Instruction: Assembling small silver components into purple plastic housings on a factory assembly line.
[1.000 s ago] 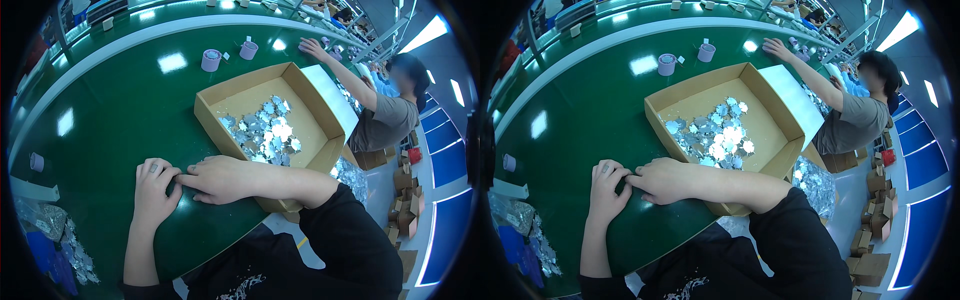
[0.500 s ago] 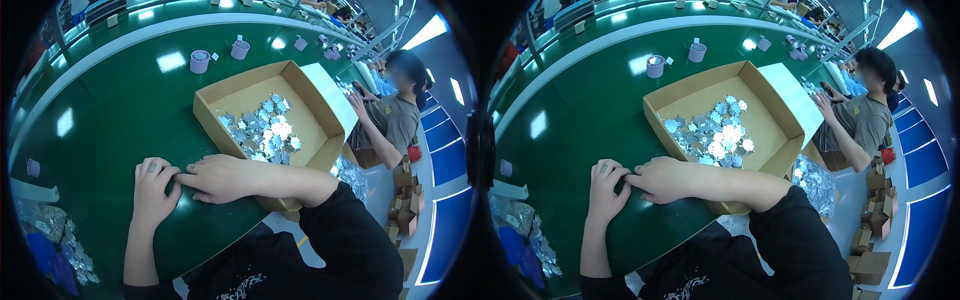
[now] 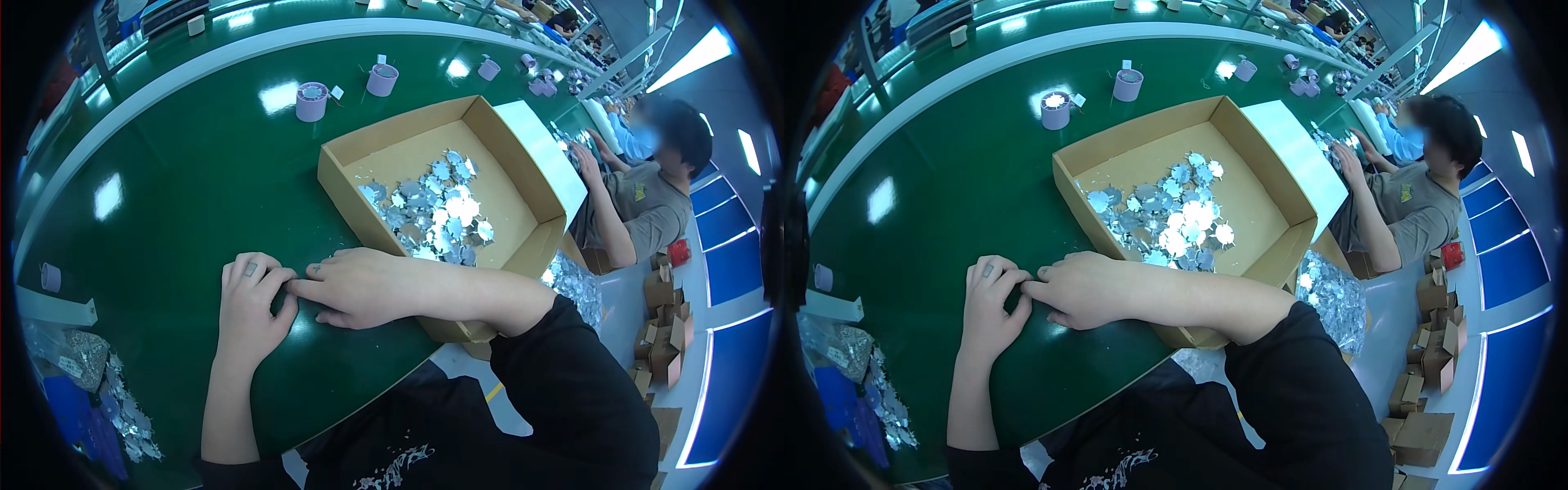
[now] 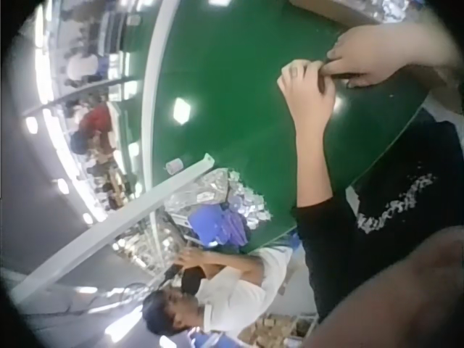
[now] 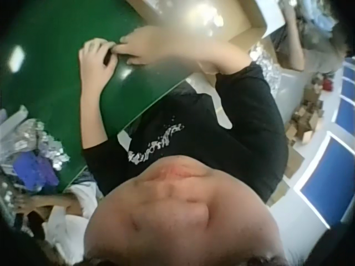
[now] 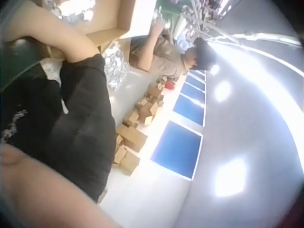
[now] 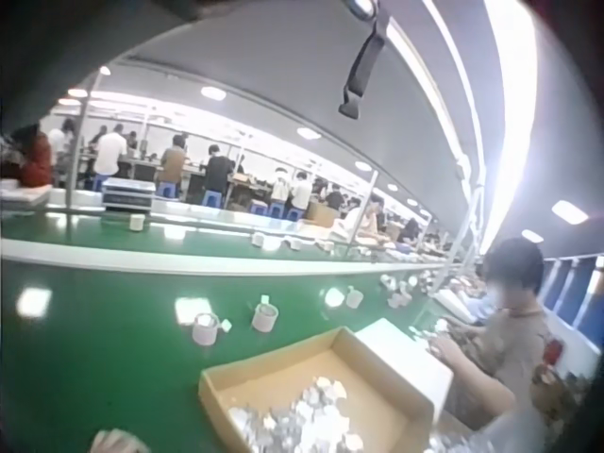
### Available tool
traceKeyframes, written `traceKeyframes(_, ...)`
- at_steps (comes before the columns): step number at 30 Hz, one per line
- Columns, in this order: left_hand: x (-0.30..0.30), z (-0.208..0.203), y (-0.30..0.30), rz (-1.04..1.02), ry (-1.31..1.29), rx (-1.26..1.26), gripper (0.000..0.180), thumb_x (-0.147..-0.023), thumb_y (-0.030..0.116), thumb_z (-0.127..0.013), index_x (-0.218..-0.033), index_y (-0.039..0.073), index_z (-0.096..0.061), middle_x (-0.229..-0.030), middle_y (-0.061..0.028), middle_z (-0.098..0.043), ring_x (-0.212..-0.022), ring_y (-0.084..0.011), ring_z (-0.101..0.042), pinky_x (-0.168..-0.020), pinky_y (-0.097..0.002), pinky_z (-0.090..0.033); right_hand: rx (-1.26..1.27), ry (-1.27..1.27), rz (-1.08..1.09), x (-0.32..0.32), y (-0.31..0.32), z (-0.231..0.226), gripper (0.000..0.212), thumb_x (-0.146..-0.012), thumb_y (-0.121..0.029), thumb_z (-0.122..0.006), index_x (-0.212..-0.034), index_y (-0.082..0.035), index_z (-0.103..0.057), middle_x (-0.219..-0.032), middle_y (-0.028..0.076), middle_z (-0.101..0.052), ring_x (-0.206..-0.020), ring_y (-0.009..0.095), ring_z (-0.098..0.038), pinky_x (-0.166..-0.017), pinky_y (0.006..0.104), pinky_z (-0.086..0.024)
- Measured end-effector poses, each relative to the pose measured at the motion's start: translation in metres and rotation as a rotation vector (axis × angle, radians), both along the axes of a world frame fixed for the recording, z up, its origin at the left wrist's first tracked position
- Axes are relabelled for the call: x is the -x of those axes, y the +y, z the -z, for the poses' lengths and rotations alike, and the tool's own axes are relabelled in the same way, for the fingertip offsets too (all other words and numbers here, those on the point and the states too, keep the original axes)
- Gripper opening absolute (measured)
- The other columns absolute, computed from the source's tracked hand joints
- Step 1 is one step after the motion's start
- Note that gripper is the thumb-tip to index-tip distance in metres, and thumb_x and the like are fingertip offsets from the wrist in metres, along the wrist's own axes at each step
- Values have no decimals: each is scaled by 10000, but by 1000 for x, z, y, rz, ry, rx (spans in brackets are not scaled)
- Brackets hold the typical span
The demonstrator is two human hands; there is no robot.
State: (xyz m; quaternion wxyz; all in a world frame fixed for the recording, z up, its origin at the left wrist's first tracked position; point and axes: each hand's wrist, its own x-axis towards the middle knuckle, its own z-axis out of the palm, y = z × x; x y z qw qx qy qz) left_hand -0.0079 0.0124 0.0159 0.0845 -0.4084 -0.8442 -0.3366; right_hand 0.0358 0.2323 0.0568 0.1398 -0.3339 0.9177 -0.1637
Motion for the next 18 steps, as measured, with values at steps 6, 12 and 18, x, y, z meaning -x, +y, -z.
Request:
traceKeyframes(6, 0, -1, -1, -8, -3, 23, 197, -785, 48, -763, -971, 75, -705, -1001, -53, -624, -1072, -275, -587, -926, -425, -440, 6, 17, -2, 0, 0, 1, 548, -957, -279, -708, -1418, -48, -520, -1118, 181, -680, -904, 380, -696, -833, 472, -563)
traceKeyframes(12, 0, 0, -1, -8, -3, 13, 205, -776, 37, -755, -971, 62, -698, -998, -60, -620, -1057, -279, -585, -927, -420, -434, -4, 26, -4, 0, 0, 2, 549, -956, -280, -711, -1418, -53, -522, -1121, 176, -680, -905, 379, -696, -833, 471, -566)
traceKeyframes(18, 0, -1, 0, -6, -3, 13, 194, -785, 49, -764, -968, 73, -703, -1008, -54, -630, -1072, -275, -590, -932, -428, -440, 0, 16, 2, 0, 0, 0, 547, -956, -279, -711, -1416, -55, -518, -1124, 176, -679, -914, 387, -698, -833, 482, -569)
